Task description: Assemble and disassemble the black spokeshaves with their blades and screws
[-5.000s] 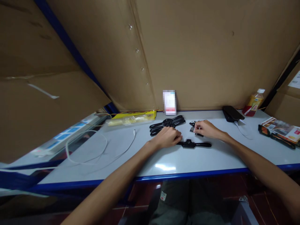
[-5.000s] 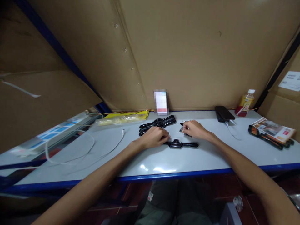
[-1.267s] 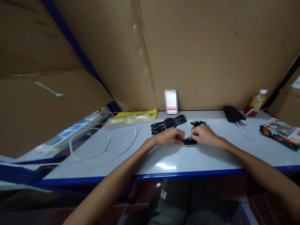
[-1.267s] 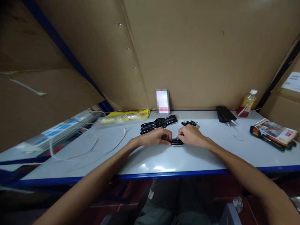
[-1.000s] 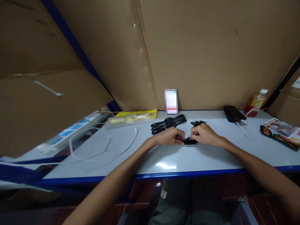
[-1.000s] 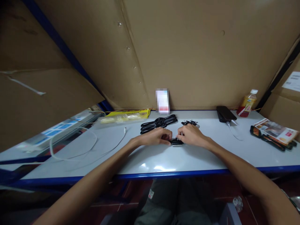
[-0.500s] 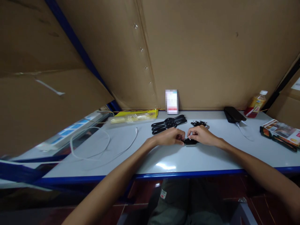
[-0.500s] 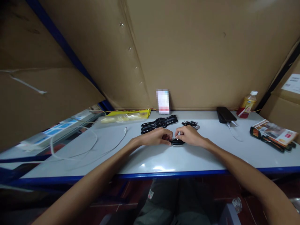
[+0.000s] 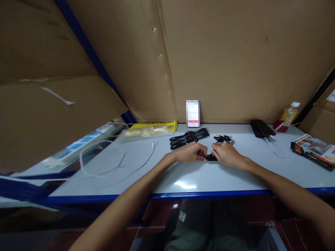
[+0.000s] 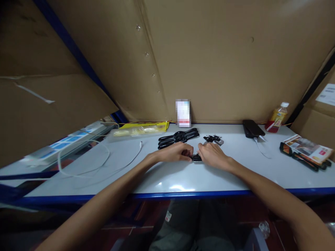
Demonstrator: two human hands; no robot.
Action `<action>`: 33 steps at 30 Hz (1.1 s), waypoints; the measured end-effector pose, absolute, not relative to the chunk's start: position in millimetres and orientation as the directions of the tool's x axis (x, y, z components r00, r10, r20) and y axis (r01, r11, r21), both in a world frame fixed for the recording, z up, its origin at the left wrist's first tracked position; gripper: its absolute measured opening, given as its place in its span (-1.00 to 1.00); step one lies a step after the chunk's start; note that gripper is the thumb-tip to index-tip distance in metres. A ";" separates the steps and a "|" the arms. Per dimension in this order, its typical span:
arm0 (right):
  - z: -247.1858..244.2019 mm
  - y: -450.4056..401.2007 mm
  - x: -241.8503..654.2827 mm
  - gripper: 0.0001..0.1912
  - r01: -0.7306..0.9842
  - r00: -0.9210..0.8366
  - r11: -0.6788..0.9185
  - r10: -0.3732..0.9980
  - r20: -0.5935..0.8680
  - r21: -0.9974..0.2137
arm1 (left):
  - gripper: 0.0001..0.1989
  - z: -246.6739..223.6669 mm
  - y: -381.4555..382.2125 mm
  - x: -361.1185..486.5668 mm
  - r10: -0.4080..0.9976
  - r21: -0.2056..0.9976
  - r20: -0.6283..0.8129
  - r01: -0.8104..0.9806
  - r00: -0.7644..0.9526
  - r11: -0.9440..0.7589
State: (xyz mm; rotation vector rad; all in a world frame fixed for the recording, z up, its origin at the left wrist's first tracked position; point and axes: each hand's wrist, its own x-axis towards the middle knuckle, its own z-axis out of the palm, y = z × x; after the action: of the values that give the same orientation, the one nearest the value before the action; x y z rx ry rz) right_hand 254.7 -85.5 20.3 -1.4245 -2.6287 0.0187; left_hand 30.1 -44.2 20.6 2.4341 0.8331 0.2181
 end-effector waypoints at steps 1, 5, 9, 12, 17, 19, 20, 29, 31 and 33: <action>17.8 -86.2 252.5 -0.70 0.847 -0.520 0.530 0.844 0.130 -0.050 | -0.84 20.6 -44.3 30.3 0.607 0.553 -0.028 0.518 0.794 -0.653; 10.5 -88.2 245.1 -0.66 0.896 -0.439 0.444 0.885 0.155 0.002 | -0.84 20.5 -44.5 30.9 0.604 0.560 -0.031 0.514 0.796 -0.650; 15.5 -85.2 249.3 -0.67 0.879 -0.459 0.472 0.875 0.151 -0.063 | -0.85 20.5 -44.3 30.7 0.608 0.546 -0.020 0.518 0.794 -0.659; 23.8 -79.2 259.5 -0.68 0.825 -0.511 0.536 0.843 0.167 -0.179 | -0.86 21.1 -44.7 30.9 0.606 0.531 -0.019 0.522 0.795 -0.668; 28.5 -70.6 270.3 -0.85 0.702 -0.614 0.632 0.771 0.170 -0.328 | -0.86 21.9 -45.2 31.7 0.609 0.528 -0.023 0.527 0.793 -0.666; 25.5 -68.8 269.7 -0.90 0.648 -0.658 0.671 0.732 0.180 -0.361 | -0.86 21.6 -45.1 31.9 0.606 0.524 -0.021 0.525 0.795 -0.671; 23.4 -68.2 268.5 -0.90 0.625 -0.669 0.684 0.718 0.194 -0.376 | -0.86 21.4 -44.9 32.0 0.604 0.522 -0.020 0.523 0.797 -0.674; 10.9 -63.9 260.1 -0.86 0.617 -0.532 0.522 0.828 0.177 -0.590 | -0.85 22.0 -45.3 32.1 0.614 0.513 -0.023 0.536 0.789 -0.670; 9.2 -59.4 261.8 -0.86 0.565 -0.524 0.463 0.840 0.136 -0.683 | -0.86 22.5 -45.9 32.2 0.615 0.511 -0.029 0.541 0.788 -0.668; 7.5 -54.8 263.5 -0.88 0.516 -0.531 0.384 0.845 0.067 -0.766 | -0.87 22.4 -46.0 32.1 0.616 0.512 -0.030 0.541 0.787 -0.667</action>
State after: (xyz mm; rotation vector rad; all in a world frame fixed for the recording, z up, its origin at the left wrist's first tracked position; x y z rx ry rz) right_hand 263.5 -54.8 7.5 -1.1700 -2.1972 0.9786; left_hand 32.1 -46.0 22.4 2.4708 0.8628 0.1973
